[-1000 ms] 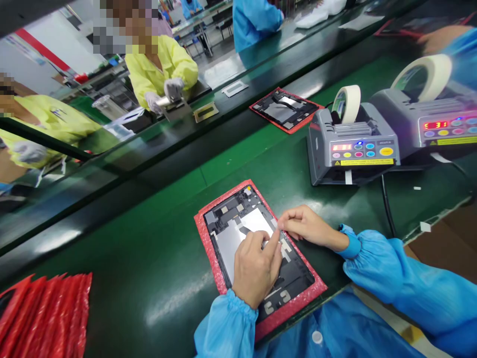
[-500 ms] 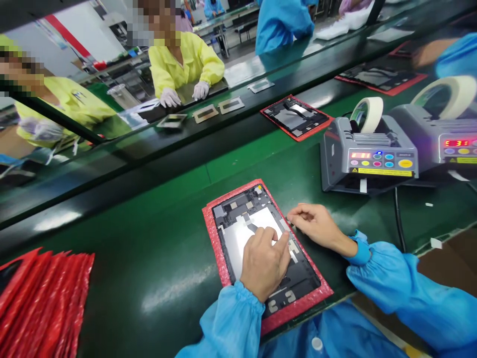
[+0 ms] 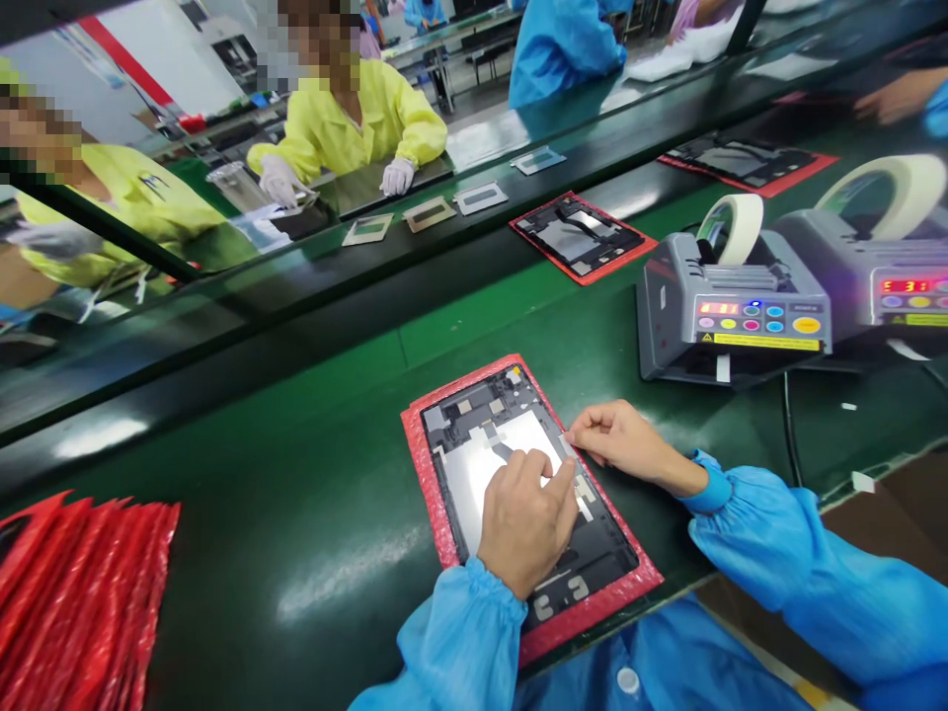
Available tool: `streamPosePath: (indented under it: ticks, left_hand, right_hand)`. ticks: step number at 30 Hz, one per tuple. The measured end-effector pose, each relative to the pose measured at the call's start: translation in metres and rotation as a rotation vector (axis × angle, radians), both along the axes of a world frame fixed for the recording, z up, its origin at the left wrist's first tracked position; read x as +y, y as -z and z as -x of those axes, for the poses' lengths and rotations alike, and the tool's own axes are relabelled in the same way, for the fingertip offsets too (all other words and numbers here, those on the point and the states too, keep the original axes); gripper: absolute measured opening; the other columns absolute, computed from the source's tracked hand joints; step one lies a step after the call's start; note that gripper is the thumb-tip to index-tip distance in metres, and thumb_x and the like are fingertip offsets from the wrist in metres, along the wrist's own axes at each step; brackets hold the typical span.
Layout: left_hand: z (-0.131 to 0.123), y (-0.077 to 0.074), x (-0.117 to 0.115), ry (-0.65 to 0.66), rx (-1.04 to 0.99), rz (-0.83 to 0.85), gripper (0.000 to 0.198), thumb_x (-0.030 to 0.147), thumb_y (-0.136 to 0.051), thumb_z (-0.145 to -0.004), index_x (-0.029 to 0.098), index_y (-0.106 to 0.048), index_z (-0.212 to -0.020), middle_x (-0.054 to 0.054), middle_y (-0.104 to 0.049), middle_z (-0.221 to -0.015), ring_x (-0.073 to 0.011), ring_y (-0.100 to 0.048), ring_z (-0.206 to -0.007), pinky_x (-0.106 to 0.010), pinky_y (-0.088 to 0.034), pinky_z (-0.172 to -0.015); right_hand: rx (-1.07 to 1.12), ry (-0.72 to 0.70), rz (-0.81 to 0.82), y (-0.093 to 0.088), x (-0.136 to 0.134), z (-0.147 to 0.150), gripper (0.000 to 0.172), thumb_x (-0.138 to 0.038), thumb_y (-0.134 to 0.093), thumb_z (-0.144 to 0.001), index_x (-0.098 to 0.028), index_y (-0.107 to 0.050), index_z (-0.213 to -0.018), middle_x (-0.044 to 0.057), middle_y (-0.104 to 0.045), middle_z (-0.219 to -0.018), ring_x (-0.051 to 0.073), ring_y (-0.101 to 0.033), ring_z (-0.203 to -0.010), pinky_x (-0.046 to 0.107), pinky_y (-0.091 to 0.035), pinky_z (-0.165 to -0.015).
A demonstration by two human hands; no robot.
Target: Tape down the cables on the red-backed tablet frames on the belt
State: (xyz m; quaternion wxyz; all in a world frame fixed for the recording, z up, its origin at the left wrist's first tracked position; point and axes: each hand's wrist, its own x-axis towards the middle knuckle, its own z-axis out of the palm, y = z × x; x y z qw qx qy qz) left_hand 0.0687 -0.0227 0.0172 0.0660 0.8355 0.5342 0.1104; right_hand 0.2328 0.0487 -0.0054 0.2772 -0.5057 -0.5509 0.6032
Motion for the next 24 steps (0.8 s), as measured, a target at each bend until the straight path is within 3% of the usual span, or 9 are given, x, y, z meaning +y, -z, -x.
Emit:
streamPosePath:
  ticks: [14, 16, 21, 24]
  left_hand:
    - [0.001, -0.004, 0.0, 0.005, -0.026, 0.047, 0.029, 0.028, -0.038, -0.09, 0.027, -0.057, -0.113, -0.004, -0.053, -0.089, -0.0167, -0.049, -0.082, -0.03, -0.039, -0.07]
    - [0.002, -0.008, 0.003, -0.033, -0.096, 0.094, 0.028, 0.028, -0.04, -0.089, 0.026, -0.059, -0.11, -0.004, -0.055, -0.088, -0.016, -0.051, -0.081, -0.029, -0.04, -0.071]
    - [0.003, -0.018, 0.012, -0.253, -0.284, 0.31, 0.029, 0.034, -0.04, -0.09, 0.02, -0.064, -0.08, 0.0, -0.059, -0.069, -0.0105, -0.053, -0.06, -0.024, -0.04, -0.062]
    - [-0.002, -0.021, 0.007, -0.188, -0.15, 0.258, 0.029, 0.035, -0.037, -0.091, 0.024, -0.064, -0.096, -0.001, -0.061, -0.074, -0.0126, -0.057, -0.065, -0.025, -0.04, -0.061]
  right_hand:
    - [0.024, 0.026, -0.063, 0.002, 0.001, 0.001, 0.013, -0.023, -0.061, -0.069, -0.012, -0.058, -0.062, -0.005, -0.046, -0.04, 0.005, -0.034, -0.039, 0.019, -0.023, -0.039]
    - [0.052, 0.059, -0.048, 0.003, 0.001, 0.001, 0.017, -0.028, -0.061, -0.071, -0.012, -0.059, -0.064, -0.005, -0.046, -0.04, 0.005, -0.035, -0.038, 0.019, -0.023, -0.038]
    - [0.105, 0.059, 0.021, 0.002, 0.004, 0.0, 0.021, -0.031, -0.064, -0.07, -0.012, -0.058, -0.065, -0.005, -0.046, -0.04, 0.005, -0.036, -0.036, 0.018, -0.025, -0.037]
    - [0.121, 0.012, 0.051, 0.0, 0.007, 0.001, 0.019, -0.028, -0.068, -0.066, -0.012, -0.058, -0.064, -0.004, -0.049, -0.044, 0.005, -0.038, -0.036, 0.018, -0.026, -0.037]
